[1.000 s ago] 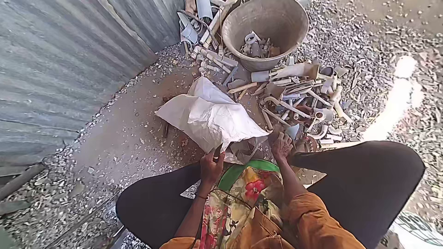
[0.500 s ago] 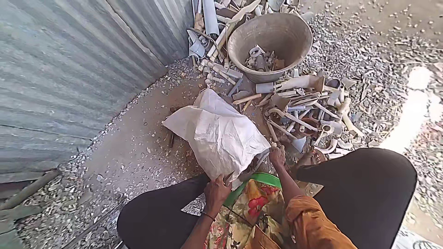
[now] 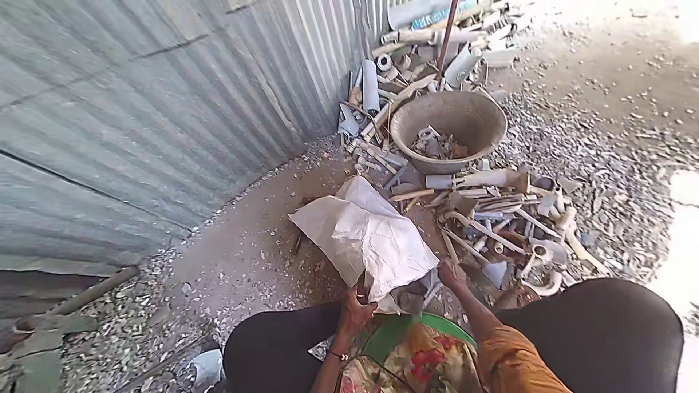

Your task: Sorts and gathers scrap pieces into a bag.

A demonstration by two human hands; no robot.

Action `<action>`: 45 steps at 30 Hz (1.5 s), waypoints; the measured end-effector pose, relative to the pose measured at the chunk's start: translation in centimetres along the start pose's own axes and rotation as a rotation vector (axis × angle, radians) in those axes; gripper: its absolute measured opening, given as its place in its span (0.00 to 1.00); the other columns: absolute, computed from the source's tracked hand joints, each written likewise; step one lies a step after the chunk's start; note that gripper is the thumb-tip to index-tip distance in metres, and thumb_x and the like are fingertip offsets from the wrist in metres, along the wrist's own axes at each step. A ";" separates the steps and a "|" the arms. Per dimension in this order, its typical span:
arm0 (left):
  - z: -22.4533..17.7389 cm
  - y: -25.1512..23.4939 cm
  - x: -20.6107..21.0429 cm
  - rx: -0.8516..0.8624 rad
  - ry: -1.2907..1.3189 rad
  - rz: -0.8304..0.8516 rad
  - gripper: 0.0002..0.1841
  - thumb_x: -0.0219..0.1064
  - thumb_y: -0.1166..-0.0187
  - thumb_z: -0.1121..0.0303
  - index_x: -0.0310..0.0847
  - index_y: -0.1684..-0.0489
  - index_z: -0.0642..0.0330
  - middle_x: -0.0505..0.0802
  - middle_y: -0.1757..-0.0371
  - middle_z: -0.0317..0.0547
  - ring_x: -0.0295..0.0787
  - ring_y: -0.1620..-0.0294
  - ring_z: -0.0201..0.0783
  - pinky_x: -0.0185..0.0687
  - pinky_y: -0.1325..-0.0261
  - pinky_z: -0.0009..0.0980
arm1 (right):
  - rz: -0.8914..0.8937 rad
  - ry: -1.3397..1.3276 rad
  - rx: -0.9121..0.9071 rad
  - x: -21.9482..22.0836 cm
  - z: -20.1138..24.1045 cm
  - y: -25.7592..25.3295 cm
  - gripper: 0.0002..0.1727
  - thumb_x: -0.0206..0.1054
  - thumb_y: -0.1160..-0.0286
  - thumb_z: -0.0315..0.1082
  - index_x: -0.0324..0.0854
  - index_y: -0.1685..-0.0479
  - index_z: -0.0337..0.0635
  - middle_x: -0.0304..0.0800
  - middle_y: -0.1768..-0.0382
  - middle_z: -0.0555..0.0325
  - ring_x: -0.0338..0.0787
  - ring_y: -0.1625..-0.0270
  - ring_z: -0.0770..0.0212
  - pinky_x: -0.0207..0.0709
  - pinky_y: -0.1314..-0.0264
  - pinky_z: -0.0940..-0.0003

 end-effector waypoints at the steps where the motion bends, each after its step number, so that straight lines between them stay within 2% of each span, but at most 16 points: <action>1: -0.2 0.2 -0.5 -0.028 0.089 -0.028 0.20 0.74 0.35 0.80 0.77 0.44 0.75 0.87 0.68 0.50 0.85 0.76 0.34 0.85 0.67 0.31 | -0.060 -0.045 -0.031 -2.0 0.8 0.1 0.24 0.58 0.14 0.39 0.79 0.28 0.31 0.80 0.26 0.31 0.78 0.23 0.32 0.70 0.27 0.31; 4: -2.6 -0.4 -3.7 -0.121 0.439 -0.179 0.24 0.66 0.23 0.81 0.64 0.29 0.75 0.82 0.72 0.46 0.79 0.81 0.29 0.79 0.76 0.26 | -0.056 -0.058 -0.160 -11.4 5.6 1.7 0.28 0.57 0.13 0.40 0.71 0.19 0.32 0.74 0.20 0.33 0.73 0.17 0.36 0.63 0.18 0.36; 5: -3.9 -1.1 -5.7 -0.120 0.566 -0.239 0.19 0.62 0.19 0.80 0.65 0.33 0.69 0.81 0.75 0.42 0.77 0.84 0.27 0.76 0.80 0.23 | -0.114 -0.048 -0.234 -14.1 7.9 1.3 0.26 0.58 0.14 0.40 0.75 0.24 0.32 0.77 0.23 0.32 0.75 0.20 0.34 0.65 0.21 0.33; 7: -7.5 -2.8 -11.5 -0.029 0.811 -0.335 0.03 0.51 0.12 0.75 0.68 0.55 0.58 0.77 0.84 0.32 0.71 0.90 0.22 0.70 0.87 0.17 | -0.332 -0.099 -0.421 -20.0 14.8 1.2 0.19 0.63 0.18 0.39 0.85 0.41 0.32 0.87 0.40 0.30 0.84 0.33 0.30 0.73 0.38 0.28; 9: -12.3 -2.6 -17.9 0.112 0.972 -0.414 0.15 0.45 0.08 0.68 0.68 0.71 0.52 0.74 0.89 0.26 0.69 0.92 0.19 0.69 0.86 0.14 | -0.488 -0.204 -0.598 -26.8 22.1 4.6 0.16 0.61 0.16 0.36 0.86 0.50 0.30 0.88 0.46 0.29 0.86 0.38 0.29 0.75 0.42 0.28; 11: -16.0 -0.6 -23.2 0.311 1.006 -0.447 0.15 0.44 0.10 0.71 0.70 0.71 0.49 0.76 0.87 0.26 0.69 0.90 0.17 0.69 0.85 0.12 | -0.562 -0.308 -0.739 -32.1 27.3 9.8 0.17 0.58 0.14 0.35 0.86 0.48 0.29 0.89 0.45 0.31 0.87 0.36 0.33 0.75 0.37 0.32; 14: -17.9 2.2 -27.1 0.478 0.869 -0.486 0.13 0.45 0.15 0.77 0.72 0.63 0.47 0.80 0.84 0.26 0.71 0.89 0.17 0.68 0.84 0.13 | -0.641 -0.290 -0.843 -34.7 30.6 13.6 0.16 0.57 0.14 0.38 0.85 0.55 0.34 0.90 0.52 0.38 0.89 0.43 0.38 0.76 0.45 0.36; 19: -13.7 3.2 -20.9 0.307 0.516 -0.447 0.14 0.56 0.25 0.83 0.71 0.45 0.59 0.82 0.77 0.29 0.74 0.87 0.20 0.74 0.83 0.17 | -0.562 -0.312 -0.702 -30.9 24.8 8.9 0.19 0.56 0.12 0.39 0.88 0.51 0.33 0.90 0.49 0.32 0.87 0.39 0.31 0.74 0.42 0.28; 25: -13.3 2.4 -6.7 0.324 0.138 0.033 0.22 0.68 0.42 0.80 0.72 0.45 0.67 0.82 0.68 0.38 0.77 0.84 0.25 0.79 0.81 0.22 | -0.529 -0.499 -0.323 -25.1 9.7 2.0 0.14 0.62 0.18 0.34 0.89 0.56 0.32 0.91 0.52 0.31 0.88 0.43 0.31 0.75 0.42 0.29; 28: -15.2 0.5 -2.6 0.403 -0.239 0.108 0.23 0.72 0.35 0.72 0.77 0.39 0.68 0.86 0.63 0.46 0.83 0.78 0.33 0.83 0.73 0.33 | -0.457 -0.587 -0.249 -23.1 3.4 1.3 0.14 0.64 0.18 0.34 0.89 0.49 0.32 0.91 0.48 0.31 0.88 0.40 0.32 0.75 0.37 0.30; 31: -17.5 0.0 -0.1 0.457 -0.584 0.107 0.22 0.74 0.30 0.66 0.81 0.38 0.66 0.91 0.61 0.57 0.88 0.64 0.53 0.80 0.56 0.56 | -0.421 -0.702 -0.266 -20.6 -0.7 0.7 0.15 0.61 0.15 0.35 0.88 0.53 0.31 0.90 0.56 0.35 0.90 0.51 0.40 0.78 0.44 0.37; 34: -18.8 0.0 1.7 0.596 -0.730 0.182 0.21 0.75 0.28 0.53 0.86 0.45 0.58 0.86 0.77 0.47 0.81 0.78 0.47 0.77 0.69 0.51 | -0.334 -0.807 -0.285 -17.5 -4.2 0.8 0.14 0.63 0.15 0.34 0.85 0.46 0.31 0.89 0.54 0.38 0.89 0.55 0.47 0.81 0.47 0.45; 36: -19.5 -0.5 3.0 0.727 -0.711 0.218 0.18 0.71 0.28 0.52 0.87 0.53 0.56 0.81 0.83 0.38 0.75 0.84 0.37 0.73 0.76 0.41 | -0.306 -0.893 -0.190 -14.5 -6.6 1.6 0.19 0.68 0.24 0.29 0.81 0.36 0.30 0.88 0.44 0.35 0.88 0.43 0.43 0.79 0.37 0.43; 39: -21.0 -2.0 5.7 0.836 -0.745 0.265 0.17 0.67 0.26 0.52 0.88 0.57 0.57 0.81 0.84 0.38 0.76 0.84 0.37 0.73 0.77 0.40 | -0.257 -0.885 0.110 -8.6 -10.0 2.8 0.29 0.70 0.28 0.30 0.73 0.26 0.29 0.83 0.35 0.28 0.84 0.32 0.35 0.74 0.29 0.38; 42: -22.2 -3.5 9.1 0.834 -0.836 0.417 0.18 0.65 0.22 0.52 0.88 0.52 0.57 0.85 0.79 0.45 0.81 0.80 0.44 0.76 0.72 0.47 | -0.048 -0.663 0.285 -2.6 -12.4 2.8 0.39 0.72 0.30 0.36 0.64 0.16 0.35 0.71 0.21 0.31 0.76 0.22 0.33 0.73 0.26 0.35; 45: -21.3 -4.0 13.4 0.824 -1.021 0.796 0.19 0.62 0.15 0.51 0.88 0.34 0.45 0.96 0.62 0.53 0.93 0.65 0.55 0.86 0.56 0.59 | 0.074 -0.459 0.164 2.2 -13.8 2.5 0.45 0.75 0.35 0.31 0.62 0.11 0.41 0.62 0.14 0.34 0.65 0.15 0.29 0.68 0.26 0.28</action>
Point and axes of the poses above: each hand's wrist, its own y-axis away from the middle knuckle, its own x-axis out of the palm, z = x × y, the point moved 2 cm from there along -y, towards the middle knuckle
